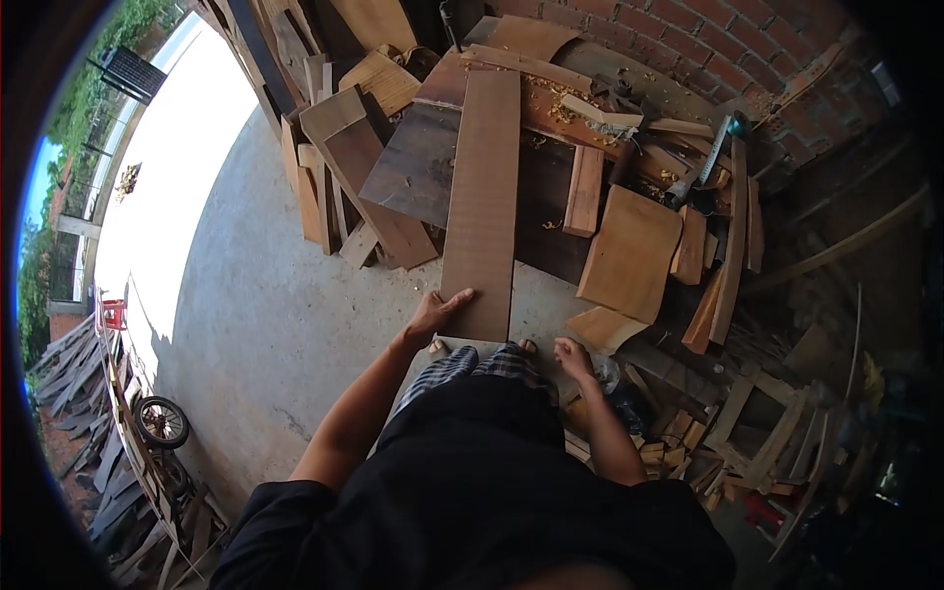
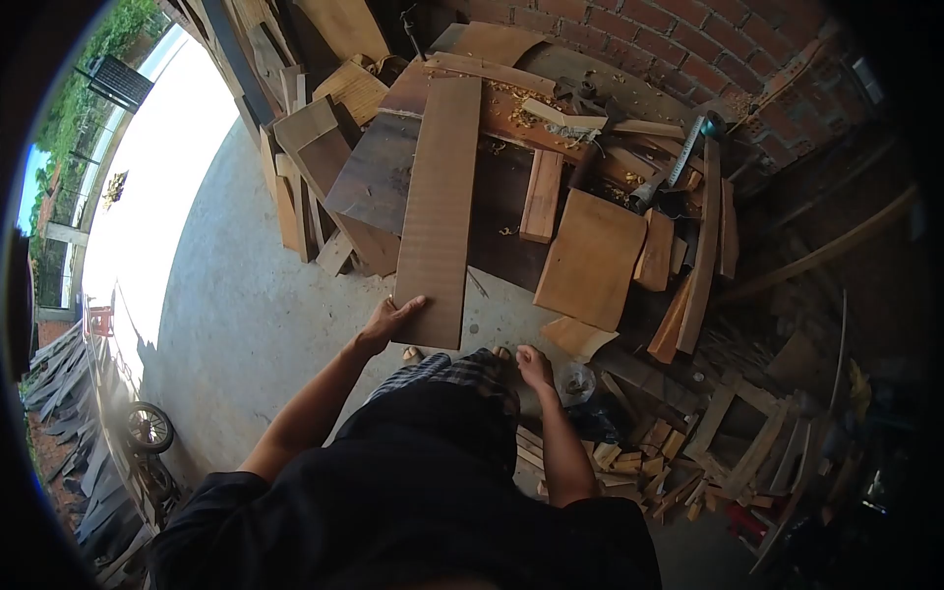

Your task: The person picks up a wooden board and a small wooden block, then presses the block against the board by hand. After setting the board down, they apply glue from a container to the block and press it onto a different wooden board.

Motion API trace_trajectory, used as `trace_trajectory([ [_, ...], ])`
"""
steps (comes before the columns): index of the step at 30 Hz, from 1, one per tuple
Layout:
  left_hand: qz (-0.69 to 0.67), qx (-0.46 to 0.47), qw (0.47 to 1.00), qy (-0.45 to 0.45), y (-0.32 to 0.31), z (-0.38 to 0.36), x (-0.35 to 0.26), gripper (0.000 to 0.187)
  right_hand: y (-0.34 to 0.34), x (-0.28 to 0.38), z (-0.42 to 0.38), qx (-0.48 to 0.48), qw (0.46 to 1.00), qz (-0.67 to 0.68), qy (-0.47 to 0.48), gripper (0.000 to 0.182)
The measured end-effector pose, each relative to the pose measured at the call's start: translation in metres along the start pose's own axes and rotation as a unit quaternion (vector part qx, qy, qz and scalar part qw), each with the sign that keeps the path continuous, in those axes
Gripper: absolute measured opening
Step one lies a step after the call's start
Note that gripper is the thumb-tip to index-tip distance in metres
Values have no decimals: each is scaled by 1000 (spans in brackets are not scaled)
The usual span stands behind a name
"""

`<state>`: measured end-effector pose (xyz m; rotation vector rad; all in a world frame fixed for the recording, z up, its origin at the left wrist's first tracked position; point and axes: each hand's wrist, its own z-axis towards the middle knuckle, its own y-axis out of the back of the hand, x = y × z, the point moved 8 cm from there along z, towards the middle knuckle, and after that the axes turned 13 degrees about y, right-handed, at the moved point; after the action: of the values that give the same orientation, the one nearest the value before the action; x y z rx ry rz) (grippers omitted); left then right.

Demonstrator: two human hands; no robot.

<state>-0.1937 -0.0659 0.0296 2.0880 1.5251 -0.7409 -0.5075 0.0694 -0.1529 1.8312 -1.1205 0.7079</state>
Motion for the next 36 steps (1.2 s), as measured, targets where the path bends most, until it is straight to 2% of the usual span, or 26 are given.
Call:
trace_trajectory([
  [2,-3,23,999,-31,9,-14,-6,60,-8,72,-6,-11,981,191,-35,45],
  [4,-11,39,998,-54,23,-32,-12,60,-23,154,-9,-9,909,416,-41,52],
  [5,-12,53,996,-68,31,-41,-15,60,-26,197,-12,-12,910,413,-35,52],
  [7,-10,53,994,-99,45,-56,-21,59,-49,283,-15,48,848,527,22,54],
  [9,34,37,993,-106,60,-64,-26,57,-72,304,2,10,870,489,59,46],
  [10,27,43,993,-103,66,-56,-21,54,-76,313,6,-77,908,388,139,37],
  [11,37,52,992,-110,69,-57,-22,54,-78,324,0,-156,886,391,192,30],
  [13,-9,77,991,-113,72,-56,-23,54,-81,327,-7,-217,893,353,175,29],
  [16,-2,93,990,-107,74,-52,-23,55,-81,332,-15,-243,896,328,174,30],
  [24,40,96,985,-136,82,-14,-57,61,-71,329,29,-286,882,315,201,35],
  [27,69,79,985,-136,91,3,-78,63,-63,346,48,-267,875,341,217,36],
  [28,61,78,987,-124,92,10,-78,64,-58,345,60,-290,890,277,215,37],
  [29,72,79,987,-118,93,16,-76,64,-58,339,65,-294,888,287,208,37],
  [31,151,44,982,-101,95,39,-64,63,-52,328,71,-306,942,52,123,38],
  [32,144,30,981,-124,96,49,-57,69,-50,329,72,-309,940,-45,137,38],
  [33,155,37,980,-115,96,64,-47,69,-41,317,73,-312,941,-36,124,38],
  [35,219,-27,973,-64,101,77,-34,80,-31,326,66,-119,978,-148,86,43],
  [36,264,-26,963,-48,95,83,-28,89,-14,323,56,-187,960,-132,164,30],
])
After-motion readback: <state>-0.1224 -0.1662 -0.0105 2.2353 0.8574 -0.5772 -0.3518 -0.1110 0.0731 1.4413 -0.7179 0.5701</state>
